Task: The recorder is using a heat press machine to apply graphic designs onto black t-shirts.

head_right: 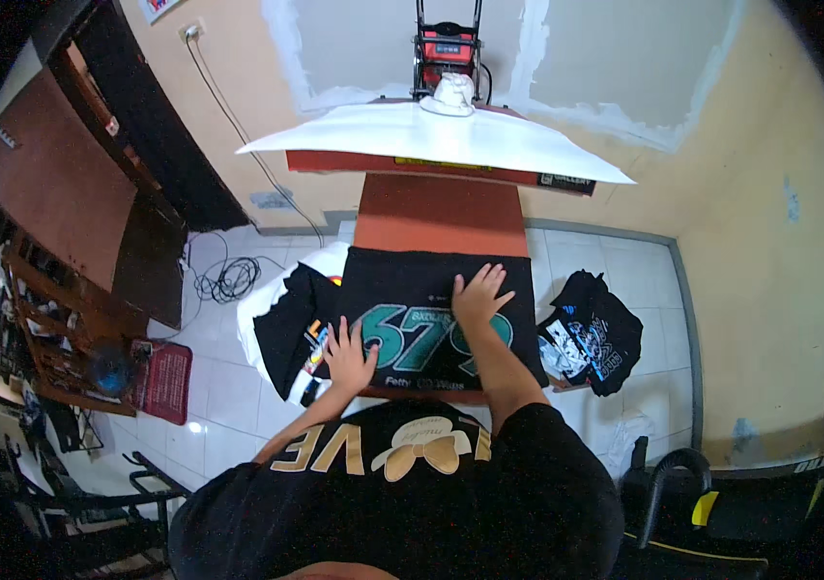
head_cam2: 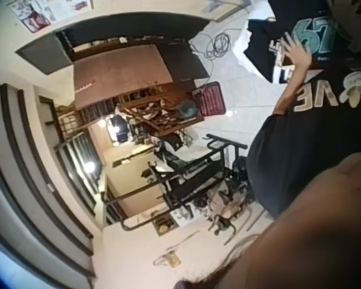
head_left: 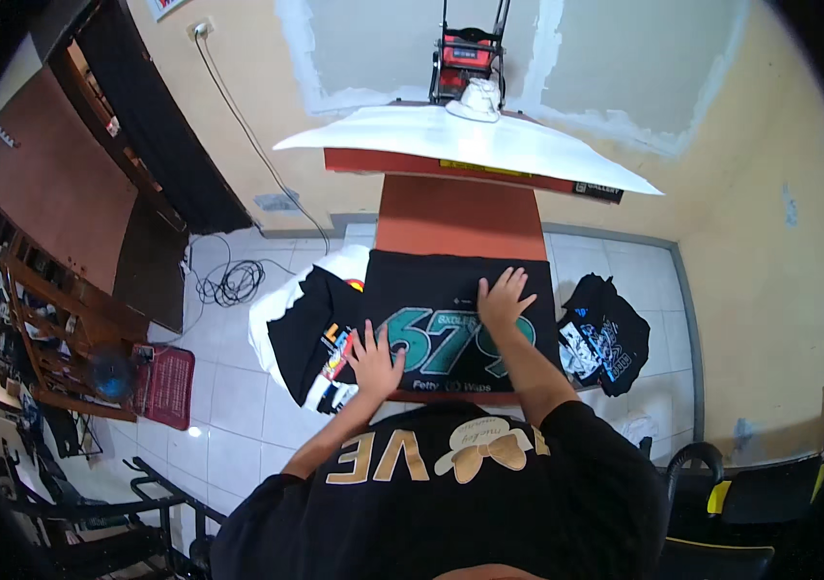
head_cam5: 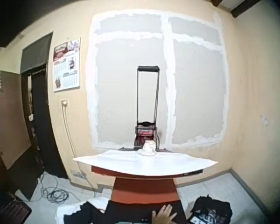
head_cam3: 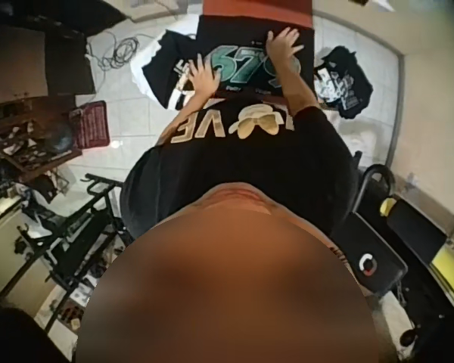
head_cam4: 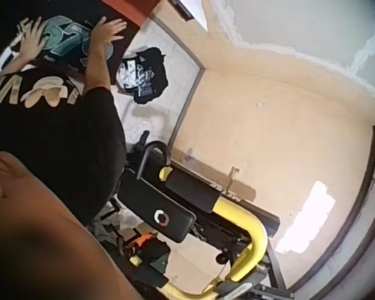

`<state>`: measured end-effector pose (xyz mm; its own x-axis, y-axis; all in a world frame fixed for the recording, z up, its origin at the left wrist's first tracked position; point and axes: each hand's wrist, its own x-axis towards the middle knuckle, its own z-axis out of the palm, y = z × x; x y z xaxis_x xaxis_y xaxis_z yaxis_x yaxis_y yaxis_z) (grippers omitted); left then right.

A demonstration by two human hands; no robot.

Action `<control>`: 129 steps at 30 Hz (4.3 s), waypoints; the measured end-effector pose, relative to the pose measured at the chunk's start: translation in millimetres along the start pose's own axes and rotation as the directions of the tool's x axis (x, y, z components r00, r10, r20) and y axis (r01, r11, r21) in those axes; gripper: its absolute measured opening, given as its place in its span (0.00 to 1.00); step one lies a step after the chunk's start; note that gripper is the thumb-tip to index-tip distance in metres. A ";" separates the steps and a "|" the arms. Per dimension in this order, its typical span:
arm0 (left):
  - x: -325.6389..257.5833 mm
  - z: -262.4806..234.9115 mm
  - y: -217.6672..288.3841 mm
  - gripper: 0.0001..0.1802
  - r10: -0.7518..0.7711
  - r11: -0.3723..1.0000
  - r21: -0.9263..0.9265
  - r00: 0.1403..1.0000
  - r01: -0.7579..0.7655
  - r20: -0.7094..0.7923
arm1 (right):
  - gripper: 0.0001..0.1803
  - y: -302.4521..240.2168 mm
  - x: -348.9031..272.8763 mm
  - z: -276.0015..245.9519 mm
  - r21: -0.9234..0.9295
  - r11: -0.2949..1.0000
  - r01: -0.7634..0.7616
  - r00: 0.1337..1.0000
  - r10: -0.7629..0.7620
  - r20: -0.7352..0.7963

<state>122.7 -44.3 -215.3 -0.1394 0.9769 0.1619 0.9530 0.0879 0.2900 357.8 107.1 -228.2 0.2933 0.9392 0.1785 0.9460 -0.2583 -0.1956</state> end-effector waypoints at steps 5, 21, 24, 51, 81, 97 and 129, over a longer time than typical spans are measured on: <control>-2.9 -0.2 -2.9 0.38 -0.031 0.996 -0.082 0.999 0.033 0.021 | 0.43 -96.3 -27.6 2.7 0.126 0.964 0.233 0.961 -0.248 0.120; 1.9 -4.5 -19.7 0.39 0.010 0.977 -0.215 0.994 0.013 0.106 | 0.30 -61.6 13.8 -19.3 -0.020 0.930 0.367 0.924 -0.362 0.128; 4.9 -6.2 -10.8 0.39 0.079 0.968 -0.244 0.990 -0.048 0.116 | 0.33 55.7 30.3 -6.2 -0.129 0.991 -0.019 1.000 0.020 0.001; -1.0 2.5 10.8 0.42 -0.284 0.959 -0.023 0.959 0.284 -0.007 | 0.32 136.6 -70.4 -70.4 0.239 0.465 0.853 0.350 -0.847 0.400; -3.3 16.6 7.3 0.39 -0.566 0.804 0.148 0.817 0.576 -0.109 | 0.46 164.9 -62.0 -39.1 0.521 0.853 -0.033 0.911 -0.189 0.366; -1.2 12.0 5.5 0.39 -0.567 0.823 -0.094 0.820 0.560 -0.078 | 0.39 126.1 57.7 -7.7 0.489 0.872 -0.023 0.969 -0.101 0.227; -56.1 31.9 -137.2 0.37 0.004 -0.217 -0.478 0.491 0.851 0.871 | 0.23 285.6 -73.6 -13.0 0.399 0.433 -0.808 0.238 -0.380 0.894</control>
<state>8.4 -105.0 -294.3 0.1701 0.6495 -0.7411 -0.4544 0.7190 0.5259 608.2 -38.7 -284.7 -0.4125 0.5241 -0.7451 0.1176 -0.7805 -0.6141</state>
